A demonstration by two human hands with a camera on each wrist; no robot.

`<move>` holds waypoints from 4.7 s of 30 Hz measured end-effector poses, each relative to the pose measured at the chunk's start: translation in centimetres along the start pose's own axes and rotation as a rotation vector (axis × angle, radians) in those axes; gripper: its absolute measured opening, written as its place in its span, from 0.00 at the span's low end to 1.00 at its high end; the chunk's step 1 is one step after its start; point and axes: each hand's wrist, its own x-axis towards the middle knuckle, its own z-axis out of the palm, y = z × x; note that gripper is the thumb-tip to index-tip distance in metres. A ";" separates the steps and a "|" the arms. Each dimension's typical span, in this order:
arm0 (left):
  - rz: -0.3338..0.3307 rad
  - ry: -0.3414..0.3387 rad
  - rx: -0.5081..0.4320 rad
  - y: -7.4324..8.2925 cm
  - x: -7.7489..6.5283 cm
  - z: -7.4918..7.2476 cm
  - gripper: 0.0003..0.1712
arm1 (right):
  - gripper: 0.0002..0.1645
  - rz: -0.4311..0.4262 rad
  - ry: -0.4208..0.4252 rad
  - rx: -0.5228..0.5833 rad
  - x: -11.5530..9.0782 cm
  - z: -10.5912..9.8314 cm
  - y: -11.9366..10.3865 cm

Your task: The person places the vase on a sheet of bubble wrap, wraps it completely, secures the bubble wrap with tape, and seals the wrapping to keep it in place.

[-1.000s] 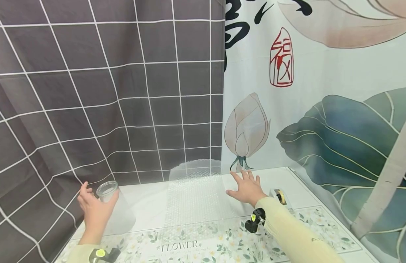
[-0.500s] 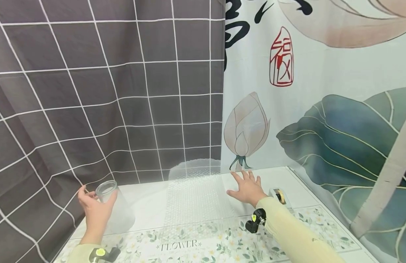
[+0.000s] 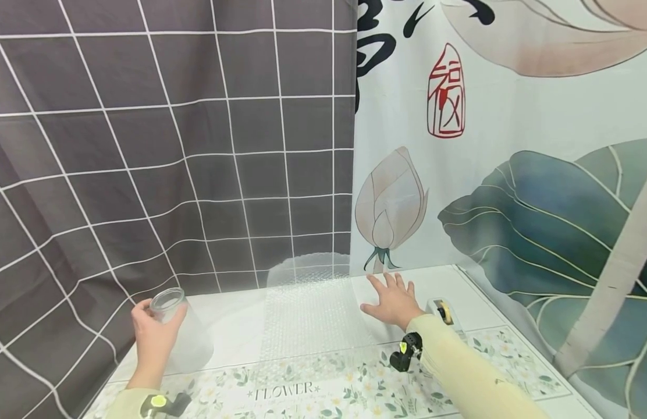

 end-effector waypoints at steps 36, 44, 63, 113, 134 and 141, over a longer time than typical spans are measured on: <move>0.037 -0.025 -0.083 4.2 -0.7 0.6 0.39 | 0.48 -0.020 -0.041 0.035 -0.6 0.2 -0.4; 0.057 -0.073 -0.138 5.9 -1.4 2.1 0.37 | 0.47 -0.080 -0.036 0.051 -0.4 1.0 -1.6; 0.089 -0.199 -0.247 9.6 -3.4 5.9 0.35 | 0.45 -0.237 -0.035 0.294 -0.5 2.8 -6.1; 0.093 -0.343 -0.410 12.7 -7.1 10.2 0.33 | 0.55 -0.257 -0.219 0.805 -0.9 4.5 -11.8; -0.002 -0.553 -0.511 11.8 -6.3 9.9 0.36 | 0.49 -0.363 -0.110 0.787 -0.5 4.8 -10.6; -0.020 -0.675 -0.463 11.1 -5.7 9.0 0.41 | 0.48 -0.398 -0.062 0.752 -0.3 4.2 -9.8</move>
